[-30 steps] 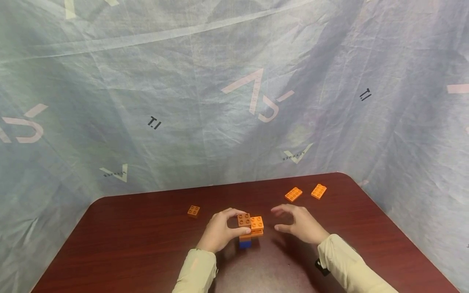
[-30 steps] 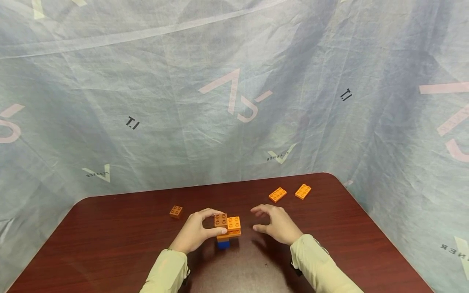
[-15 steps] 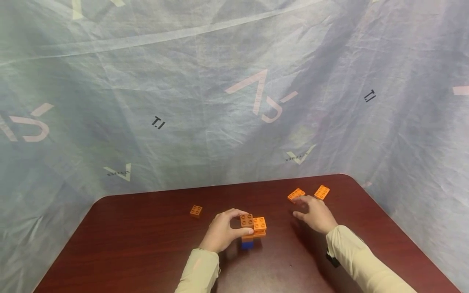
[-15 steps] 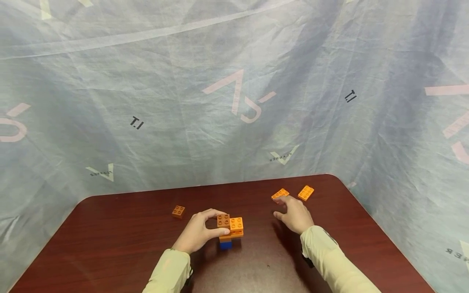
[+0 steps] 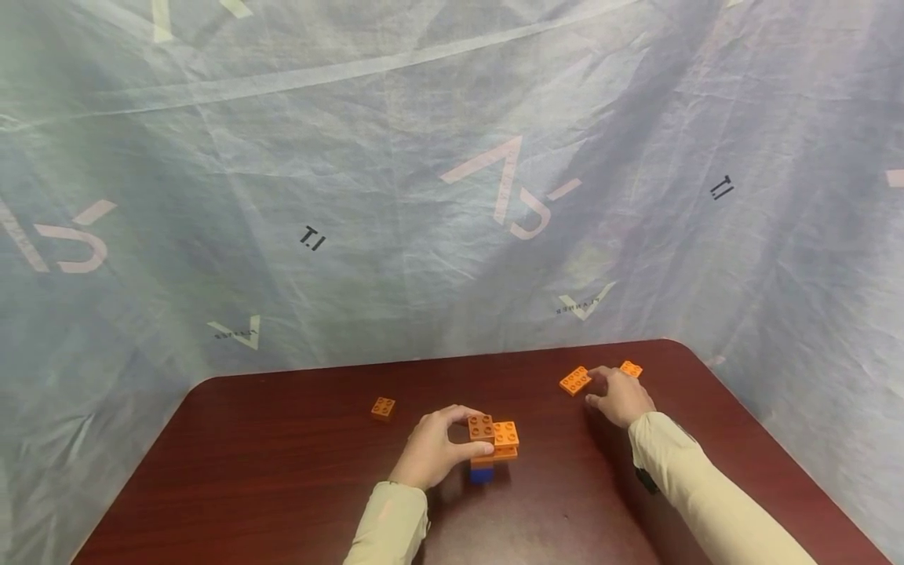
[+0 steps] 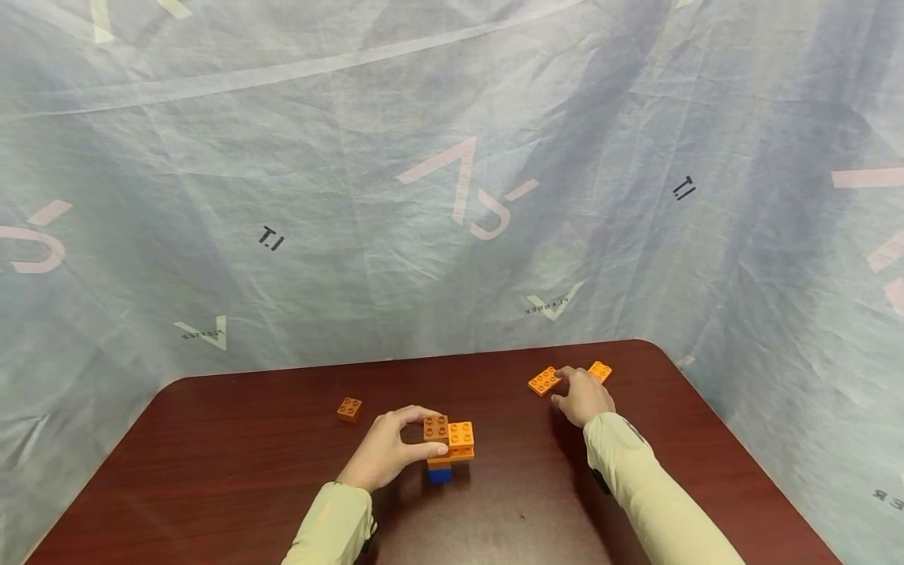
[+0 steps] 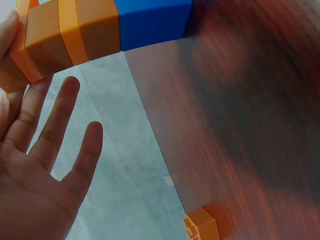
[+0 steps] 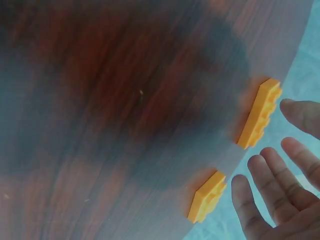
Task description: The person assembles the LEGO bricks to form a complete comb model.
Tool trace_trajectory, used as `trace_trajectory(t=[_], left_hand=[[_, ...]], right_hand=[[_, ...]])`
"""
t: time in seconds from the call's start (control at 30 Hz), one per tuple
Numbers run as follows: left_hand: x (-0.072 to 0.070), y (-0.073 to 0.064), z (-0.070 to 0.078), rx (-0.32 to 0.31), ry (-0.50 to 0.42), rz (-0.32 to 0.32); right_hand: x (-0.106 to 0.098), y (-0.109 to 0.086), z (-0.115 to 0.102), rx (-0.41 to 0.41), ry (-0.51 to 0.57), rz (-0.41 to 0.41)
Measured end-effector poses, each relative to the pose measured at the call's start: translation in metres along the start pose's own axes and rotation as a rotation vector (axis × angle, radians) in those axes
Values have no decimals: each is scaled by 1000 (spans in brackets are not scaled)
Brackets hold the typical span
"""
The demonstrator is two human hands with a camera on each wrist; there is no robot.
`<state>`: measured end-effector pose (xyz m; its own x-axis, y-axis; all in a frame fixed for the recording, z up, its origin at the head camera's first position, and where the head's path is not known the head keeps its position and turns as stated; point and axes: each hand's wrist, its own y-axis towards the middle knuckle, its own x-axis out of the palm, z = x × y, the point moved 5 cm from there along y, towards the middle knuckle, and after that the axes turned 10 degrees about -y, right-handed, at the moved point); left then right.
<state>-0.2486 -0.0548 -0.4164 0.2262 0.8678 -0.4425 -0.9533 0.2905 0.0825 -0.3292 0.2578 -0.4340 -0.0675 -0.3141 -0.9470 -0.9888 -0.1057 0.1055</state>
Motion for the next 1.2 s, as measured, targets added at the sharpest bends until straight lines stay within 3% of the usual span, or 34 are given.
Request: trace_trajectory(t=[0.33,0.57,0.7,1.0,1.2], left_hand=[[1,1,3,8,15,8],[1,-1,2,-21,-6,9],[-1,-2,2,-6,-4,17],[-1,-1,2,20,-5,12],[-1,-1,2,8,-7,10]], right_hand=[[13,18,7,-53,-62,-41],[17,25,5,-89,-100,-86],[23,28,1,-116,-95,-113],[21,26,3,-80,-55,-115],[19,22,2,-125,-74,-113]])
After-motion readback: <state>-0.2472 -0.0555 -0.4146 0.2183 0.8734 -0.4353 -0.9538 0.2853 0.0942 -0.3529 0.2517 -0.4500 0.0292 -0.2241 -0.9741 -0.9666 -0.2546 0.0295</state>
